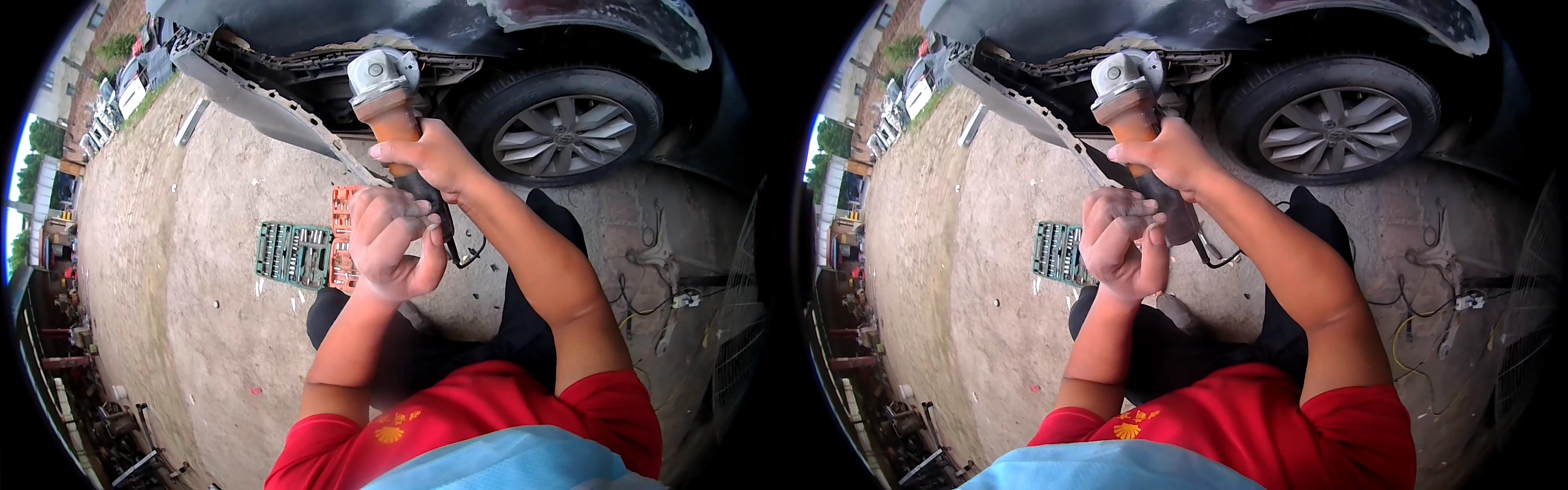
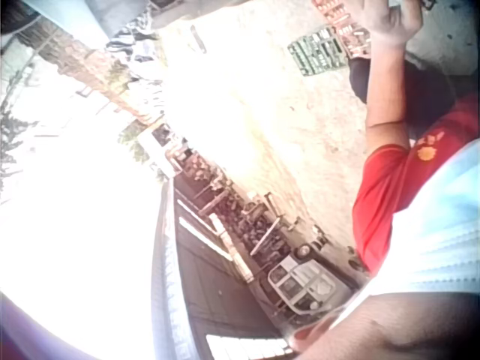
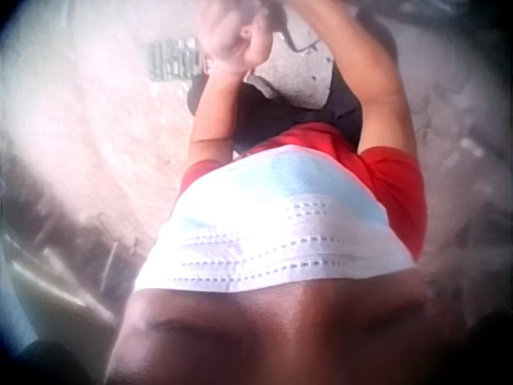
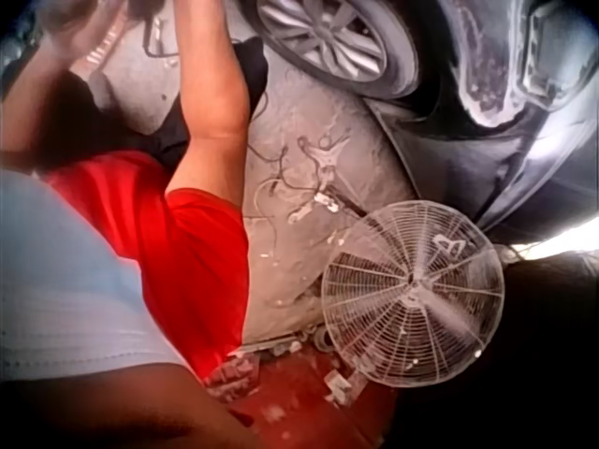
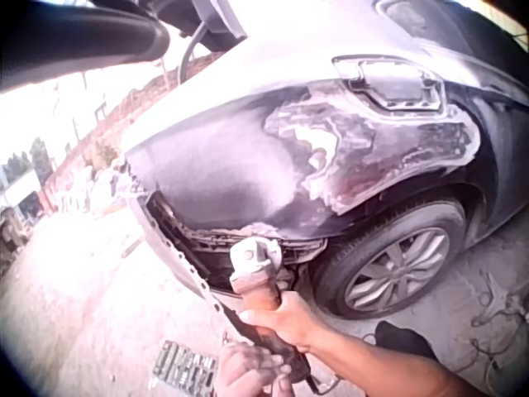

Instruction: The person sits on the ground and uses an angle grinder to smooth the surface of a car's front bumper. They periodically pause to wipe the area with their hand and inspect the progress before resuming the grinding.

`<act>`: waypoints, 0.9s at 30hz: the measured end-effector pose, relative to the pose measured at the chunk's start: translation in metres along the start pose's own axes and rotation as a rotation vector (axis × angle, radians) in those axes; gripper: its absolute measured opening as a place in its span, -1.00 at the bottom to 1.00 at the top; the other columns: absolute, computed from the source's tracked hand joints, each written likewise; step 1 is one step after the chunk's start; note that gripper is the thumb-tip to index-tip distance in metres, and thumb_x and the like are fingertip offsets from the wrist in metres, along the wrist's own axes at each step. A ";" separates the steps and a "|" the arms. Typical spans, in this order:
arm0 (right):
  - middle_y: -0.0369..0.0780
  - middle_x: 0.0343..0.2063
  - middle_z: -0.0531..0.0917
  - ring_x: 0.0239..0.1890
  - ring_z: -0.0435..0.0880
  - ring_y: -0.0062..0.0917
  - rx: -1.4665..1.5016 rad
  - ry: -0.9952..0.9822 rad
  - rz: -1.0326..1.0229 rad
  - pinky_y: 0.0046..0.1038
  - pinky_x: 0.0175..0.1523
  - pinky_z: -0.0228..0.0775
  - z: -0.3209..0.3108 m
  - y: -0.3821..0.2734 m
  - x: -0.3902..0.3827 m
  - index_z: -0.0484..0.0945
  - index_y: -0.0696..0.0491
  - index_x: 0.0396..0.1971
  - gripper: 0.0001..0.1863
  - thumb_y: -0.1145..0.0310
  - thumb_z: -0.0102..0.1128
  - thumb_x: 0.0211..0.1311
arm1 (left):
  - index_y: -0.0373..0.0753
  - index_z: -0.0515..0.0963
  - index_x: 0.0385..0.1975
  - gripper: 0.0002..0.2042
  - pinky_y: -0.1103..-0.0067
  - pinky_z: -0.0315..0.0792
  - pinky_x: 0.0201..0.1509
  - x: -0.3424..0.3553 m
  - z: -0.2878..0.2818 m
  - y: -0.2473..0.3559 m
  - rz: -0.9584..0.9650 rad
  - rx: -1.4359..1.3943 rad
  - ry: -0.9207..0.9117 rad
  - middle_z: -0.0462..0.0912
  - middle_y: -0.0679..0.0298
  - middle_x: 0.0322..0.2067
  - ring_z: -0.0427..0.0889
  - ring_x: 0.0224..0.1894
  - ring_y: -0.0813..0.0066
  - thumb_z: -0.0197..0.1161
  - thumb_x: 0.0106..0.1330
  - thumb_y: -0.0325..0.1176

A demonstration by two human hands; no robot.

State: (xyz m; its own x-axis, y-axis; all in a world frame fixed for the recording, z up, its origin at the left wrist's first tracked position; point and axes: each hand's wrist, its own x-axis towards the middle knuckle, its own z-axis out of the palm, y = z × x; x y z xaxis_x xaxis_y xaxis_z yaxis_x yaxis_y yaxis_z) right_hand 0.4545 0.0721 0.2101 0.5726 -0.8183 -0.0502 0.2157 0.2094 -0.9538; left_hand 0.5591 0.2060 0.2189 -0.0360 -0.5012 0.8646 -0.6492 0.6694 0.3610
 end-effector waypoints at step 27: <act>-0.34 -0.37 0.69 -0.37 0.59 -0.69 -0.048 0.094 0.002 -0.45 -0.27 0.46 -0.004 0.005 -0.010 0.71 0.12 -0.31 -0.68 0.23 0.68 0.21 | -0.28 0.68 -0.45 -0.93 0.26 0.62 0.04 0.002 0.002 0.000 0.000 -0.007 0.003 0.78 0.15 -0.31 0.71 -0.22 0.09 0.42 0.24 -0.46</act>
State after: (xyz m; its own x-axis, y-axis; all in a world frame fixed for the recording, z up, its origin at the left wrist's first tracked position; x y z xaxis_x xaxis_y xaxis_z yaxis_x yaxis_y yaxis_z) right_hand 0.4471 0.0796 0.2043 0.4958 -0.8649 -0.0776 0.1750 0.1870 -0.9666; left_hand 0.5575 0.2042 0.2197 -0.0337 -0.4998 0.8655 -0.6437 0.6733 0.3638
